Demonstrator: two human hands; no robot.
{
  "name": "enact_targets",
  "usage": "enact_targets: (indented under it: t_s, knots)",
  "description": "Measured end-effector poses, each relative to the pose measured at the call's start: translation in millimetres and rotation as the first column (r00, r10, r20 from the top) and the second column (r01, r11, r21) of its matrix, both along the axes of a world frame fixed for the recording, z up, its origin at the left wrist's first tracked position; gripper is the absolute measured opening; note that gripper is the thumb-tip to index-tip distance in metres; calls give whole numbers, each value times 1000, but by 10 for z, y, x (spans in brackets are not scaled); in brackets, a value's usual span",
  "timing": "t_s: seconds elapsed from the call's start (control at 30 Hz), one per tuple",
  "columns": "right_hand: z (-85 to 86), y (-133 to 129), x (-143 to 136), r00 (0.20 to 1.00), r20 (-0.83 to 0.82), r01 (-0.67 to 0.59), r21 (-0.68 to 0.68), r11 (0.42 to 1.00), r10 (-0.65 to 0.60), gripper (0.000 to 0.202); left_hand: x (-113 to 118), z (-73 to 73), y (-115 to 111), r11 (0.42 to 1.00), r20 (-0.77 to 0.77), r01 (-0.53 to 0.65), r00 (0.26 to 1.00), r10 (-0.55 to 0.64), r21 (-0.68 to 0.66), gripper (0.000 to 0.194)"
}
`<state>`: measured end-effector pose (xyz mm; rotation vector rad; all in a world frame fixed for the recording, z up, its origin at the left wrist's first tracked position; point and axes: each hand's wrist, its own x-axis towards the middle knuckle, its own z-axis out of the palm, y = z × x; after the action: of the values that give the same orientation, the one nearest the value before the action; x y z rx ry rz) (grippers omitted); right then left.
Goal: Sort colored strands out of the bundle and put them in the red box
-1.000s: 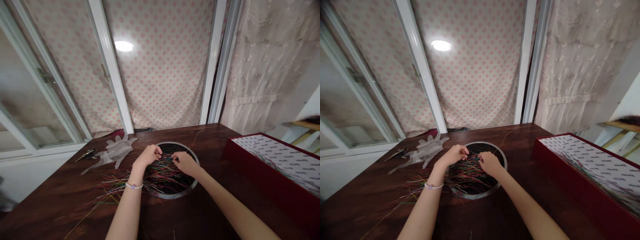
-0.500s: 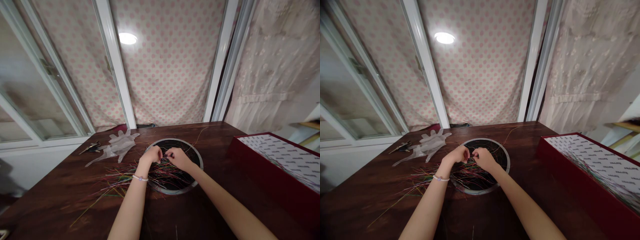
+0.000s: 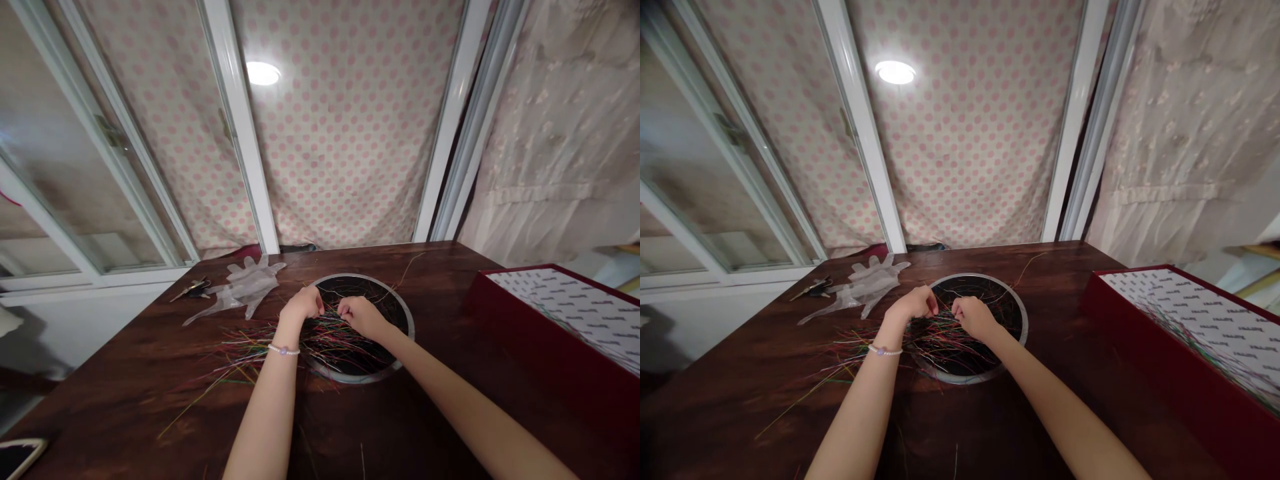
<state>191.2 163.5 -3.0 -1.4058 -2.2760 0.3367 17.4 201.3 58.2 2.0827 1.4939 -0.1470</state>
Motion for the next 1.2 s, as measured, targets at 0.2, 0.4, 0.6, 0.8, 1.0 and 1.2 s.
enact_targets:
  t_s: [0.2,0.4,0.6,0.8,1.0,1.2]
  knots:
    - [67,-99,123,996,-83,20,100,995,-11,19,26,-16,-7,996,38,-54,998,57,-68,28]
    - [82,-197,270,974,-221,84,153,985,-49,19,79,-109,26,993,144,-94,984,104,-75,28]
    - [197,-263,331,918,-391,143,160,977,-70,8,133,-149,40,991,306,-132,943,127,-4,27]
    - [354,-316,392,844,-532,193,181,964,-70,12,184,-23,-36,950,617,-270,778,119,157,24]
    - [661,-425,458,743,-668,310,292,905,-39,25,415,242,-147,874,900,-430,436,-20,227,9]
    - [1028,-759,466,741,-670,333,435,836,53,31,693,554,-591,906,983,-384,118,-141,176,14]
